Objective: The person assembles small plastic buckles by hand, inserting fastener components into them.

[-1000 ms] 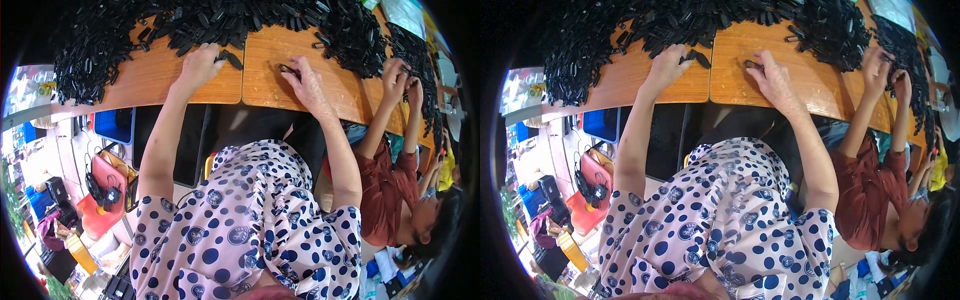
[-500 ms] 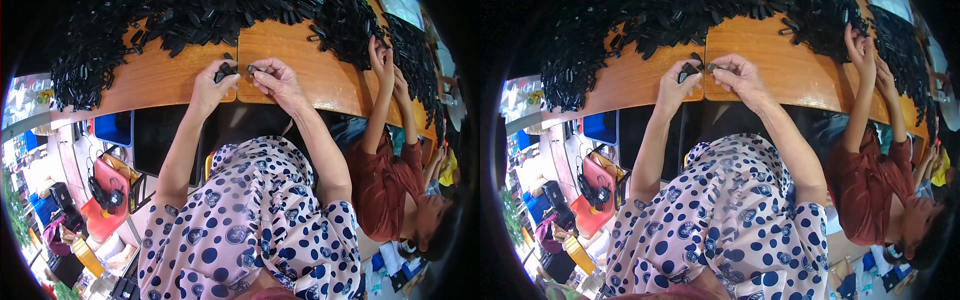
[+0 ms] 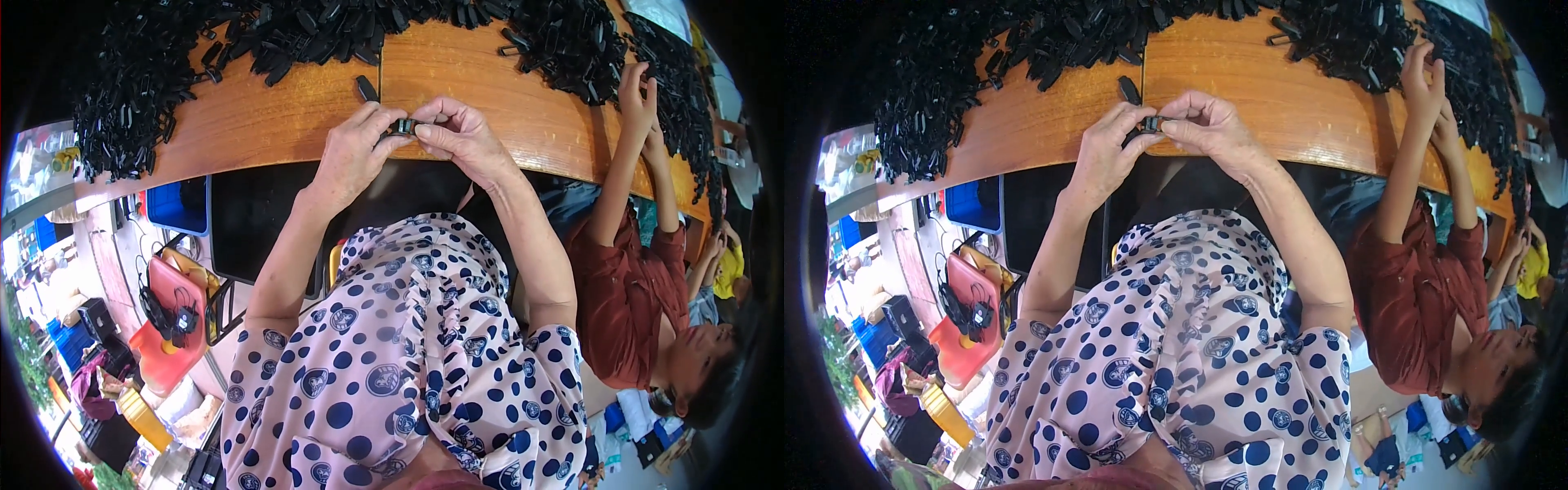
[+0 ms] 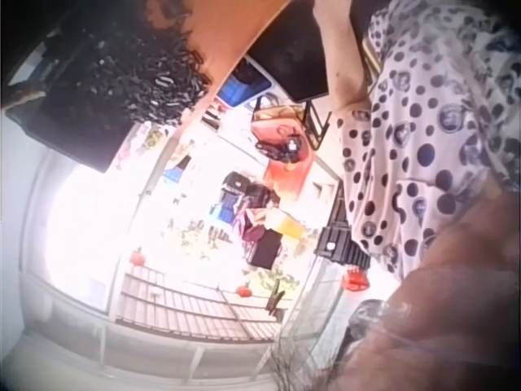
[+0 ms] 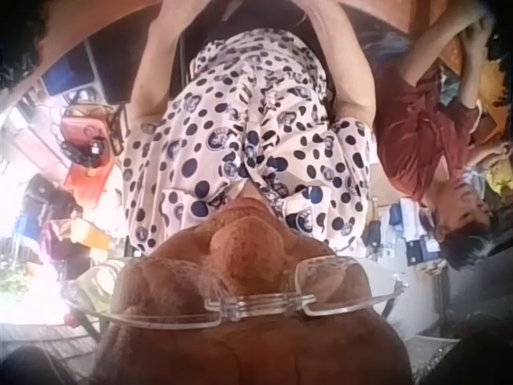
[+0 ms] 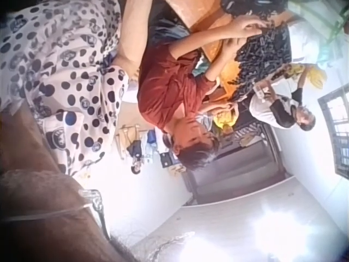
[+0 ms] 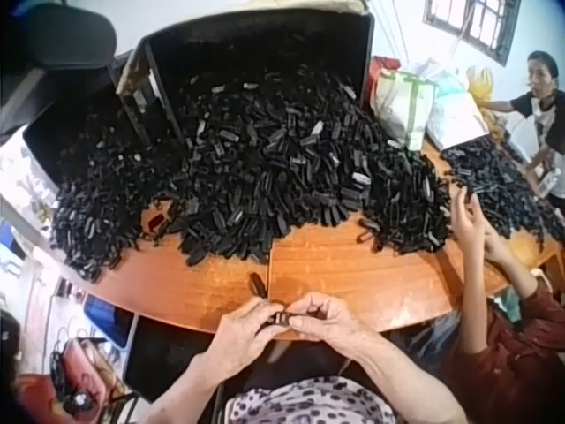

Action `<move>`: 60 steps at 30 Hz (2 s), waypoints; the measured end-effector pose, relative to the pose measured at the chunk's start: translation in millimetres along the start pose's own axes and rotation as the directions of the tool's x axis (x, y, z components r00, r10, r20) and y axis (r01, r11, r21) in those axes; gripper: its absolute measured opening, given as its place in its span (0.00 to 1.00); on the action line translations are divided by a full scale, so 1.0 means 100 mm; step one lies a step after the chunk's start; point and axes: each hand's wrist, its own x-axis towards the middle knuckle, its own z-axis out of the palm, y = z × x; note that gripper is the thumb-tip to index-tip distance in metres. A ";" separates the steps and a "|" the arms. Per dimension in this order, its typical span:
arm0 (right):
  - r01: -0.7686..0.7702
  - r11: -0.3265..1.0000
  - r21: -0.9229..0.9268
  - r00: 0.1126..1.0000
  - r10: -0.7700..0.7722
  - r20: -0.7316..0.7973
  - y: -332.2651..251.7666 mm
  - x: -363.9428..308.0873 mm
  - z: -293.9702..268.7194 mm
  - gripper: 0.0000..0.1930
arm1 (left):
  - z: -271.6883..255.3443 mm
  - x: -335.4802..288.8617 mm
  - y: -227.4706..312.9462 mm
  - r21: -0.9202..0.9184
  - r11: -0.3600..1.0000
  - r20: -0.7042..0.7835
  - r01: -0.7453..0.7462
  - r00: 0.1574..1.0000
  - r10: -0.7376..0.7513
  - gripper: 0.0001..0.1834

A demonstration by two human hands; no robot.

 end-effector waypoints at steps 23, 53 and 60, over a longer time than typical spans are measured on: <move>-0.487 0.873 0.006 0.852 0.474 0.221 0.19 -0.55 -0.20 0.11 | 0.00 -0.33 0.44 0.103 0.943 0.396 -0.316 0.883 0.253 0.10; -0.007 1.000 -0.022 0.904 0.016 0.428 0.24 -0.74 -0.21 0.33 | 0.35 -0.30 0.32 -0.855 0.472 0.287 0.216 0.954 0.084 0.16; 0.392 0.882 -0.260 0.903 -0.316 0.291 0.26 -0.76 -0.06 0.22 | 0.22 -0.24 0.40 -0.656 0.750 0.176 -0.082 0.950 0.258 0.21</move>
